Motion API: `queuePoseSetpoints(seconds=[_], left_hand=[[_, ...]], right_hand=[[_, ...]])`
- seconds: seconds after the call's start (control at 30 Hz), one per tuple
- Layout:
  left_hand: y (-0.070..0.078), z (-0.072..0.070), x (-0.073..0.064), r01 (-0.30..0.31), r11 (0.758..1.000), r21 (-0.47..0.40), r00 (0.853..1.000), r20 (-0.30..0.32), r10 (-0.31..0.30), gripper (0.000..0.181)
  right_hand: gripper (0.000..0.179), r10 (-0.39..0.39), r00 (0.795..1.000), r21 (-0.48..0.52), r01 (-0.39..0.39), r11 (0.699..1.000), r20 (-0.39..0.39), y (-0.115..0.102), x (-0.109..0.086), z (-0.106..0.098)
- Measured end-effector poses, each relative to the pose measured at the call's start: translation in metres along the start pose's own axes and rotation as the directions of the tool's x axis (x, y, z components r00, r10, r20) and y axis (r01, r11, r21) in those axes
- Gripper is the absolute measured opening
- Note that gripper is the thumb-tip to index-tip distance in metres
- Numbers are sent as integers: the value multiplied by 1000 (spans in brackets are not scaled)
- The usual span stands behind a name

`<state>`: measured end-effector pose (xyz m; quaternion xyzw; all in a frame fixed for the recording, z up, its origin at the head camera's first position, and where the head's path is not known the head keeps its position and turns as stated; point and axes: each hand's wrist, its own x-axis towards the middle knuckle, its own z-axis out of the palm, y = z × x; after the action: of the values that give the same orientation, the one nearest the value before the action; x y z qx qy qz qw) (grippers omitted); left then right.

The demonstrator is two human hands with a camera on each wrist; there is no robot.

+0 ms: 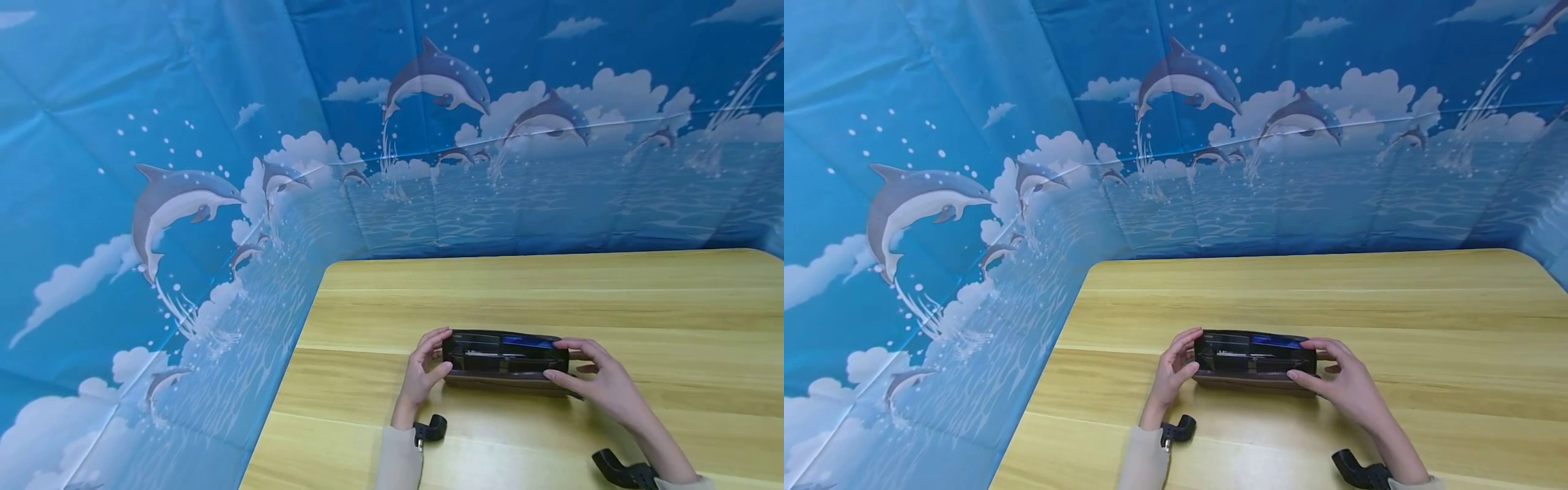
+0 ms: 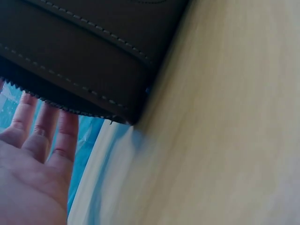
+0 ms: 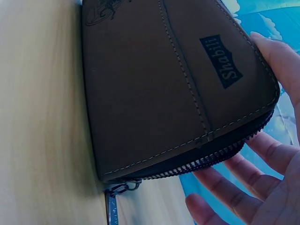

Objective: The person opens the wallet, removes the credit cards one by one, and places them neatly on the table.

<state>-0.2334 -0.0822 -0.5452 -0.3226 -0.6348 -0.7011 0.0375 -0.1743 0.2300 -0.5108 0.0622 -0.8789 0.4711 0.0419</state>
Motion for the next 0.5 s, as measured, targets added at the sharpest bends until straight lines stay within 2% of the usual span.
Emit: queuePoseSetpoints(seconds=[0.17, 0.33, 0.4, 0.5], left_hand=[[2, -3, -1, 63, 998, 13, 997, 45, -63, 58], [2, -6, -3, 141, 990, 26, 984, 103, -143, 65], [-1, -8, -4, 168, 986, 20, 978, 122, -170, 69], [-14, -11, -8, 186, 983, 9, 971, 150, -185, 74]], right_hand=[[64, 47, 998, 38, -48, 998, 40, 1, -1, 0], [73, 86, 993, 66, -91, 994, 81, 1, -4, 0], [75, 96, 991, 71, -103, 992, 91, 0, -5, 1], [78, 89, 992, 60, -95, 994, 94, 1, -8, 2]])
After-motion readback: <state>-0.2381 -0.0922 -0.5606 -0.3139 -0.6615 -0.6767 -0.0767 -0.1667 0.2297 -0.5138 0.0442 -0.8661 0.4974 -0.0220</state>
